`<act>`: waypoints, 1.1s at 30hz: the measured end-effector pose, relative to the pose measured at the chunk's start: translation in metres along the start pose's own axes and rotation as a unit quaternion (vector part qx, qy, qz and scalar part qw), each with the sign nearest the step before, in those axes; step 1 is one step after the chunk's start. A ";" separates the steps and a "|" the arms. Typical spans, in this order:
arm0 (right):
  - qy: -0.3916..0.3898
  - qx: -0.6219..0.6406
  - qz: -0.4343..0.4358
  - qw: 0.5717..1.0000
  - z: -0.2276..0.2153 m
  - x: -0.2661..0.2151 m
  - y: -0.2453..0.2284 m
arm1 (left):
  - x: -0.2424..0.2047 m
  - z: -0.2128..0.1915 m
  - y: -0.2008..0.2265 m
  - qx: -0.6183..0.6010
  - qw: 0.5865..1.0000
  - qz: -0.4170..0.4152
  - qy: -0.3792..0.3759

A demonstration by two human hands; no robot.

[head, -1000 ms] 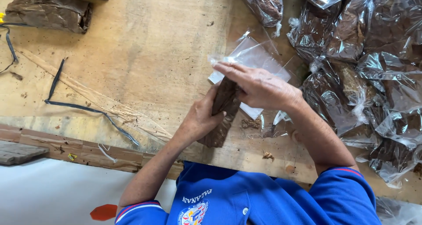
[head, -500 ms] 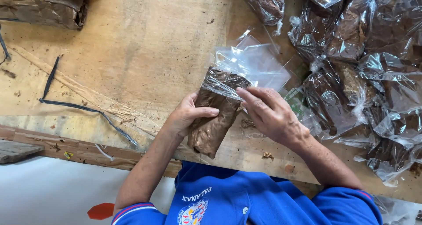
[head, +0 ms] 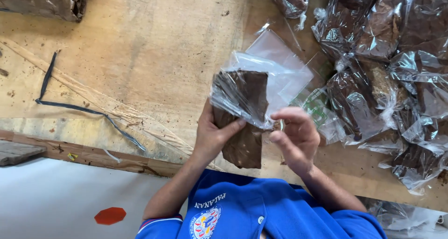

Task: The person places brown wrapped bundles into clear plastic bags on a wooden table, seals each bag, and sets it aside. Another person's hands are visible working nearby with similar bundles. The process repeats with multiple bundles throughout the clip.

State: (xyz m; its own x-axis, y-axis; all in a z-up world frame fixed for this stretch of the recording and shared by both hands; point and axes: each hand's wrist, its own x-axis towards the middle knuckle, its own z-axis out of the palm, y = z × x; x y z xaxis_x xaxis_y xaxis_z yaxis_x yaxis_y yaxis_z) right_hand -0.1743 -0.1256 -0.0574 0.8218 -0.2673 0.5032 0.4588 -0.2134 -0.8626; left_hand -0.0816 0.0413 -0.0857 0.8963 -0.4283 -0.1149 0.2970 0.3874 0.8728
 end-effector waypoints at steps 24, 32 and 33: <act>0.214 0.287 0.437 0.825 0.008 -0.086 0.006 | -0.027 -0.030 0.014 0.339 0.911 0.216 -0.086; 0.123 0.282 0.402 0.862 -0.006 -0.097 0.003 | -0.027 -0.031 0.009 0.459 0.828 0.311 -0.085; 0.125 0.283 0.403 0.861 -0.014 -0.100 0.004 | -0.028 -0.031 0.011 0.460 0.828 0.309 -0.086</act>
State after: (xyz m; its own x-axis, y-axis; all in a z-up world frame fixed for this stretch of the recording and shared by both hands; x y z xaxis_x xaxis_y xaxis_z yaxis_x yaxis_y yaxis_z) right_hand -0.2592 -0.1133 -0.1101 0.8846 -0.3222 -0.3371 -0.0784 0.6099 -0.7886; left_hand -0.0934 0.0824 -0.0877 0.7001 -0.5207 0.4886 -0.6479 -0.1757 0.7412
